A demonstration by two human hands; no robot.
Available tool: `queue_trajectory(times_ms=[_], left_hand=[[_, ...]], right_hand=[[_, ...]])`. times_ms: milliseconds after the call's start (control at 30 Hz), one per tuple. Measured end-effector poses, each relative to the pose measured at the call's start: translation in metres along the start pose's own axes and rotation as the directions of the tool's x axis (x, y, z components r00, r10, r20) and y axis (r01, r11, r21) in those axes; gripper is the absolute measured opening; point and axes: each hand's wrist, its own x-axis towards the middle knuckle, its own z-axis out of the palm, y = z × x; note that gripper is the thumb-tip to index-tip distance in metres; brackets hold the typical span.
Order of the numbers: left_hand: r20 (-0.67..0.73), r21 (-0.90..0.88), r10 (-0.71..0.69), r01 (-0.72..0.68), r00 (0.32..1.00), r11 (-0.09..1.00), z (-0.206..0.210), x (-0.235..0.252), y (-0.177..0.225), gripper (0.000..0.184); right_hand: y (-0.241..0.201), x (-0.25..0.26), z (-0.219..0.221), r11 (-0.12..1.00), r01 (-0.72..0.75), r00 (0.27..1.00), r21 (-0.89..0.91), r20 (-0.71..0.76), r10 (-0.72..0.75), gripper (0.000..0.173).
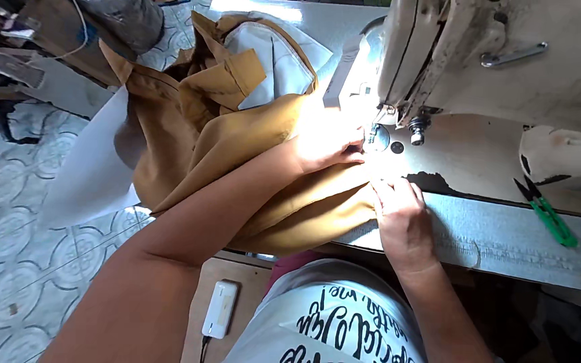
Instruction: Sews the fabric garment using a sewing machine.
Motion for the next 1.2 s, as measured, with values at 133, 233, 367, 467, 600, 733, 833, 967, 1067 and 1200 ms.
queue_trajectory(times_ms=[133,233,367,467,600,733,833,967,1067,1200], left_hand=[[0.042,-0.049,-0.036,0.038,0.998,0.998,-0.002,0.001,0.000,0.024],[0.036,-0.090,-0.056,0.059,0.998,0.994,-0.004,0.004,0.002,0.017],[0.091,-0.111,-0.086,0.096,0.992,0.989,-0.011,0.010,0.007,0.019],[0.093,-0.137,-0.022,0.035,0.995,0.990,-0.011,0.010,0.004,0.013],[-0.023,-0.248,0.074,-0.077,0.997,0.966,0.001,0.006,0.001,0.007],[0.069,-0.205,-0.078,0.090,0.995,0.975,-0.006,0.007,0.009,0.009],[0.040,-0.154,-0.162,0.166,0.986,0.974,-0.006,0.007,0.012,0.017],[-0.046,-0.076,-0.183,0.179,0.982,0.981,-0.001,0.002,0.015,0.011],[-0.029,-0.048,-0.202,0.201,0.979,0.979,0.000,0.000,0.025,0.015],[0.220,0.261,-0.344,0.285,0.913,0.923,-0.017,0.005,0.074,0.027]], right_hand=[[0.000,-0.001,0.000,1.000,-0.002,1.000,0.004,0.008,0.002,0.020],[0.001,0.000,0.000,1.000,-0.004,1.000,0.015,0.013,0.004,0.019],[0.002,0.001,0.000,1.000,0.001,1.000,0.009,0.012,-0.001,0.019],[0.002,0.001,-0.001,1.000,0.001,1.000,0.005,0.018,-0.001,0.020],[0.003,0.002,-0.001,1.000,0.006,1.000,0.027,0.021,-0.007,0.018],[0.003,0.001,0.001,0.999,0.010,1.000,0.033,0.019,-0.011,0.018],[0.003,-0.001,0.002,1.000,0.025,1.000,0.018,0.013,-0.025,0.016],[0.003,-0.005,0.004,0.999,0.048,0.999,-0.023,0.003,-0.048,0.017],[0.003,-0.008,0.006,0.994,0.078,0.997,-0.078,0.003,-0.078,0.021],[0.005,-0.009,0.010,0.971,0.140,0.990,-0.192,0.013,-0.140,0.022]])
